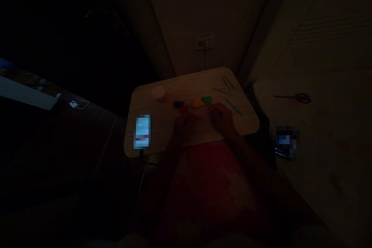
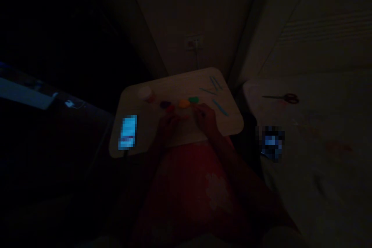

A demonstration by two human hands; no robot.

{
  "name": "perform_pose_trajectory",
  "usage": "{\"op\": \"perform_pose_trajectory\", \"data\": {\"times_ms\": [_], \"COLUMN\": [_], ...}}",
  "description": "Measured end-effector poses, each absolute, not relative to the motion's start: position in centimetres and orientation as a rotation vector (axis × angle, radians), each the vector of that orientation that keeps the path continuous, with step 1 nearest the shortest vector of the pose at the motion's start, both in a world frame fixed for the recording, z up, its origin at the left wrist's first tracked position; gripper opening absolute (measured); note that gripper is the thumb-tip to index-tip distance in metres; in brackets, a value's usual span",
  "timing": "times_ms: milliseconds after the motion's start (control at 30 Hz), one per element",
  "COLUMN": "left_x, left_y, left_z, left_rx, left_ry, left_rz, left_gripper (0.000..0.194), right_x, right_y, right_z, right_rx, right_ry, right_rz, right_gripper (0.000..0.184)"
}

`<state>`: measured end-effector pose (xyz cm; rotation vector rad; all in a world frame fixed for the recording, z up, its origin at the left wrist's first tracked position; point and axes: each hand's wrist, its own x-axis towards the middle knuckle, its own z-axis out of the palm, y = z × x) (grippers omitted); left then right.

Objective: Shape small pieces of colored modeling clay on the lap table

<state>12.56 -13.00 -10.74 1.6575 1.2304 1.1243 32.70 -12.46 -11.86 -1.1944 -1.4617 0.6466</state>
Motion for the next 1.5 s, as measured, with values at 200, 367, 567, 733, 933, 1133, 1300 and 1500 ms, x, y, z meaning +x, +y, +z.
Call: {"op": "perform_pose_trajectory", "data": {"times_ms": [200, 367, 567, 733, 933, 1133, 1300, 1500], "left_x": [12.6, 12.6, 12.6, 12.5, 12.5, 12.5, 12.5, 12.4], "left_y": [-13.0, -12.9, -13.0, -12.9, -12.9, -13.0, -12.9, -12.8], "left_z": [-10.8, -10.6, -10.6, -10.7, -10.8, -10.6, -10.5, -10.7], "left_rx": [1.655, 1.651, 1.658, 1.676, 1.675, 1.690, 1.703, 1.720], "left_ry": [1.238, 1.232, 1.233, 1.236, 1.228, 1.225, 1.246, 1.228], "left_rz": [1.112, 1.104, 1.105, 1.091, 1.099, 1.102, 1.084, 1.084], "left_gripper": [0.021, 0.021, 0.020, 0.022, 0.021, 0.021, 0.021, 0.021], "right_x": [32.8, 32.6, 32.6, 32.5, 32.6, 32.7, 32.4, 32.3], "right_y": [-12.3, -12.5, -12.7, -12.8, -12.3, -12.2, -12.4, -12.6], "right_z": [-11.8, -11.4, -11.0, -11.2, -11.9, -12.3, -11.9, -11.8], "right_rx": [-1.203, -1.199, -1.171, -1.208, -1.143, -1.146, -1.148, -1.213], "right_ry": [-1.456, -1.485, -1.491, -1.453, -1.450, -1.463, -1.361, -1.386], "right_rz": [0.549, 0.566, 0.683, 0.796, 0.667, 0.645, 0.767, 0.815], "right_gripper": [0.031, 0.034, 0.042, 0.042, 0.031, 0.036, 0.038, 0.023]}}
